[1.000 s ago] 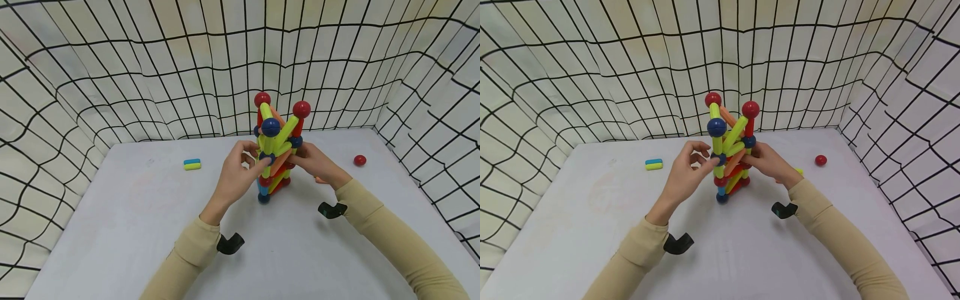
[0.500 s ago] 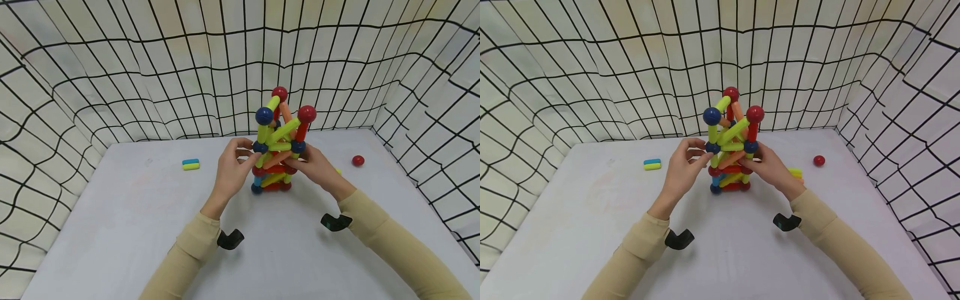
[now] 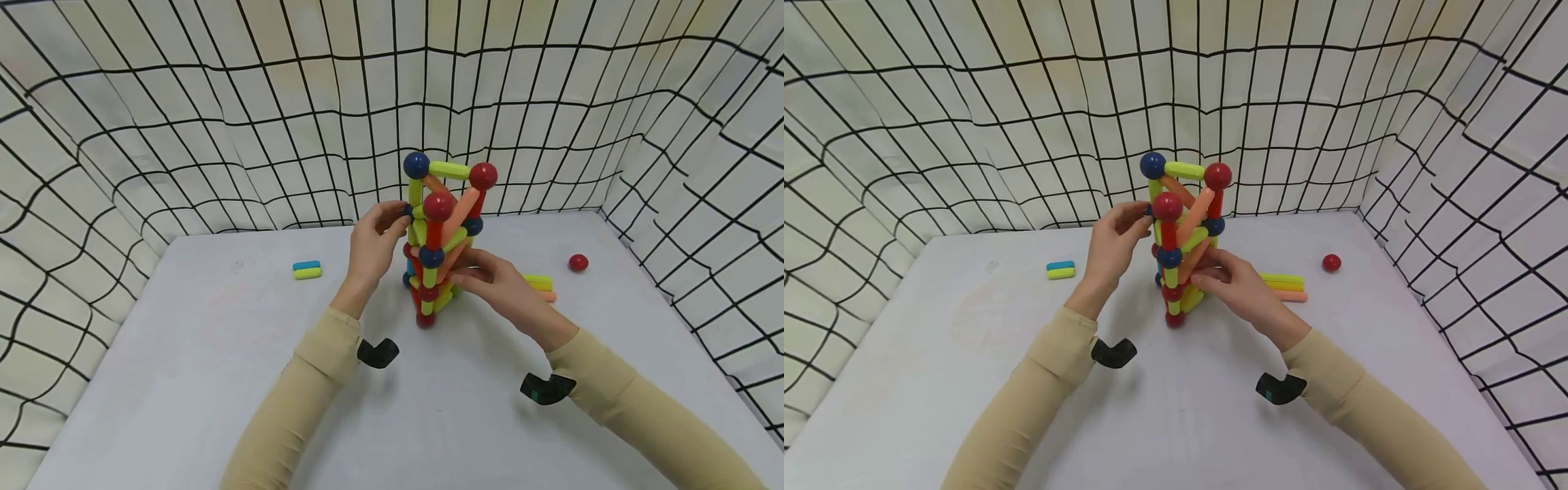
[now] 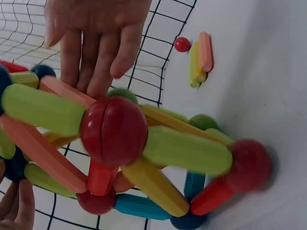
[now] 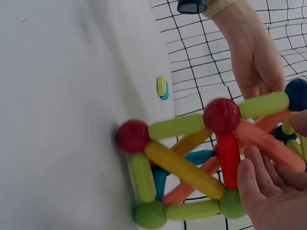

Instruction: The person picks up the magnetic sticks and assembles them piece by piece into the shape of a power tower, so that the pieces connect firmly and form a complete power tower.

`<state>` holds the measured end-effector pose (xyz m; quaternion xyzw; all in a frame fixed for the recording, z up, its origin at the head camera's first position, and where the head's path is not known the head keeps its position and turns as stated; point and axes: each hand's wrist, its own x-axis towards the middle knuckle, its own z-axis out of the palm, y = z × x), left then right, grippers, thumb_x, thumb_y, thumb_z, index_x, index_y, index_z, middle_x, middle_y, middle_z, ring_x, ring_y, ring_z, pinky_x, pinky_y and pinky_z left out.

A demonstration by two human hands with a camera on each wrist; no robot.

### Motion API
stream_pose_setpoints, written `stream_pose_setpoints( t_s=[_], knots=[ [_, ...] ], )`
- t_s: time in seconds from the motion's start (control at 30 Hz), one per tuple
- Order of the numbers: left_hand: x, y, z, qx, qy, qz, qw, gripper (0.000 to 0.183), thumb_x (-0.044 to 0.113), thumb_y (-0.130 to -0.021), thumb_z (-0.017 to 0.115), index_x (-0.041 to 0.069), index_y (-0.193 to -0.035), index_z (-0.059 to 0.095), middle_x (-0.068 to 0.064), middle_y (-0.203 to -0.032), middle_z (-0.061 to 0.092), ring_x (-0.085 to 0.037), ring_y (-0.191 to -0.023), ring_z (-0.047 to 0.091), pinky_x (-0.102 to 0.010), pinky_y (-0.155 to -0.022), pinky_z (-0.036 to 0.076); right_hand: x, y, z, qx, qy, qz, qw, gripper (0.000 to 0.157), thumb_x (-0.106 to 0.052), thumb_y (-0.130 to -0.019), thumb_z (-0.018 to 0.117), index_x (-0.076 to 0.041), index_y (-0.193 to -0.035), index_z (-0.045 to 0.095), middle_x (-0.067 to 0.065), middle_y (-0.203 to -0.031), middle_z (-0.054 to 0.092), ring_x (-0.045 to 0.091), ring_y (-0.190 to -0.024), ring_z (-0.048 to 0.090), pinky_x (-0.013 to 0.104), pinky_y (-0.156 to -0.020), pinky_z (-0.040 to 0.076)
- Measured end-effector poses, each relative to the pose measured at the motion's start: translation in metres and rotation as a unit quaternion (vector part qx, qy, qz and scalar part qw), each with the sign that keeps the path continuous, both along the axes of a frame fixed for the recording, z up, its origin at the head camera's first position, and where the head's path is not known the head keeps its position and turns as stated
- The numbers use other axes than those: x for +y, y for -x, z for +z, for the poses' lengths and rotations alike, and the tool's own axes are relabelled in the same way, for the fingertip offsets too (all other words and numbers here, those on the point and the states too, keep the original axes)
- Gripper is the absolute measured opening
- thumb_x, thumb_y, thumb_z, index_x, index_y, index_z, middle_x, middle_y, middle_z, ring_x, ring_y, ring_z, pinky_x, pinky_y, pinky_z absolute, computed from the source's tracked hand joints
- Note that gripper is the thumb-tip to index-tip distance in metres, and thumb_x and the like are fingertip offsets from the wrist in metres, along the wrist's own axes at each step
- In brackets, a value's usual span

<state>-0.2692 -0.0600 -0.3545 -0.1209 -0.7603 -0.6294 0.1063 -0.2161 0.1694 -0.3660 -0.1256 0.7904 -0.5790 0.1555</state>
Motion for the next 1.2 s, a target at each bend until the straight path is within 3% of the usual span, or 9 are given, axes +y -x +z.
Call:
stream_pose_setpoints(
  t_s=[0.17, 0.3, 0.43, 0.6, 0.7, 0.87, 1.1, 1.2],
  knots=[
    [-0.016, 0.004, -0.003, -0.035, -0.022, -0.047, 0.9981, 0.037, 0.019, -0.097, 0.062, 0.01, -0.132, 0.058, -0.005, -0.126, 0.062, -0.016, -0.114, 0.06, -0.03, -0.097, 0.049, 0.001, 0.003, 0.007, 0.047, -0.043, 0.026, 0.998, 0.042, -0.032, -0.098, 0.06, -0.012, -0.134, 0.057, 0.003, -0.124, 0.064, 0.026, -0.118, 0.058, 0.044, -0.101, 0.046],
    [-0.041, 0.004, -0.018, -0.045, -0.014, -0.059, 0.9971, 0.039, 0.016, -0.096, 0.063, 0.006, -0.133, 0.055, -0.009, -0.129, 0.06, -0.018, -0.119, 0.058, -0.03, -0.1, 0.046, 0.011, 0.013, 0.012, 0.078, -0.077, -0.012, 0.994, 0.032, -0.028, -0.099, 0.059, -0.005, -0.121, 0.061, 0.012, -0.11, 0.067, 0.03, -0.101, 0.064, 0.04, -0.092, 0.052],
    [-0.073, 0.007, -0.041, -0.045, 0.031, -0.031, 0.998, 0.036, 0.01, -0.095, 0.064, 0.005, -0.13, 0.056, -0.011, -0.128, 0.06, -0.02, -0.119, 0.058, -0.031, -0.1, 0.046, 0.019, 0.018, 0.015, 0.109, -0.077, -0.057, 0.989, 0.036, -0.027, -0.097, 0.061, -0.005, -0.126, 0.054, 0.012, -0.119, 0.06, 0.025, -0.106, 0.06, 0.04, -0.095, 0.049],
    [-0.117, 0.008, -0.059, -0.05, 0.122, 0.019, 0.9911, 0.033, 0.003, -0.094, 0.062, 0.003, -0.127, 0.059, -0.013, -0.128, 0.061, -0.026, -0.121, 0.055, -0.036, -0.106, 0.04, 0.019, 0.02, 0.016, 0.139, -0.058, -0.04, 0.988, 0.046, -0.025, -0.096, 0.064, -0.008, -0.137, 0.049, 0.009, -0.128, 0.056, 0.024, -0.119, 0.054, 0.042, -0.1, 0.046],
    [-0.14, 0.007, -0.066, -0.069, 0.178, 0.042, 0.9807, 0.034, 0.002, -0.094, 0.061, 0.002, -0.127, 0.059, -0.015, -0.13, 0.059, -0.03, -0.123, 0.052, -0.042, -0.108, 0.037, 0.017, 0.021, 0.016, 0.146, -0.052, -0.031, 0.987, 0.046, -0.024, -0.096, 0.064, -0.007, -0.137, 0.049, 0.009, -0.127, 0.057, 0.025, -0.118, 0.054, 0.042, -0.1, 0.046],
    [-0.165, 0.006, -0.076, -0.078, 0.289, 0.075, 0.9511, 0.034, -0.001, -0.092, 0.055, -0.003, -0.126, 0.061, -0.023, -0.129, 0.055, -0.038, -0.121, 0.049, -0.05, -0.104, 0.037, 0.016, 0.022, 0.015, 0.151, -0.054, -0.028, 0.987, 0.045, -0.024, -0.096, 0.064, -0.007, -0.135, 0.05, 0.009, -0.126, 0.057, 0.025, -0.118, 0.054, 0.043, -0.1, 0.046],
    [-0.173, 0.004, -0.081, -0.074, 0.405, 0.061, 0.9091, 0.037, -0.006, -0.09, 0.052, -0.01, -0.127, 0.058, -0.03, -0.124, 0.051, -0.045, -0.116, 0.048, -0.054, -0.101, 0.039, 0.016, 0.023, 0.014, 0.149, -0.051, -0.023, 0.987, 0.045, -0.024, -0.096, 0.064, -0.007, -0.135, 0.05, 0.009, -0.126, 0.057, 0.024, -0.117, 0.054, 0.042, -0.1, 0.046],
    [-0.17, 0.005, -0.082, -0.08, 0.427, 0.058, 0.8988, 0.034, -0.004, -0.09, 0.056, -0.01, -0.124, 0.06, -0.029, -0.118, 0.052, -0.043, -0.11, 0.05, -0.053, -0.098, 0.042, 0.015, 0.024, 0.013, 0.148, -0.051, -0.02, 0.987, 0.044, -0.024, -0.096, 0.064, -0.007, -0.135, 0.05, 0.009, -0.125, 0.057, 0.024, -0.117, 0.054, 0.042, -0.1, 0.047]
  ],
)
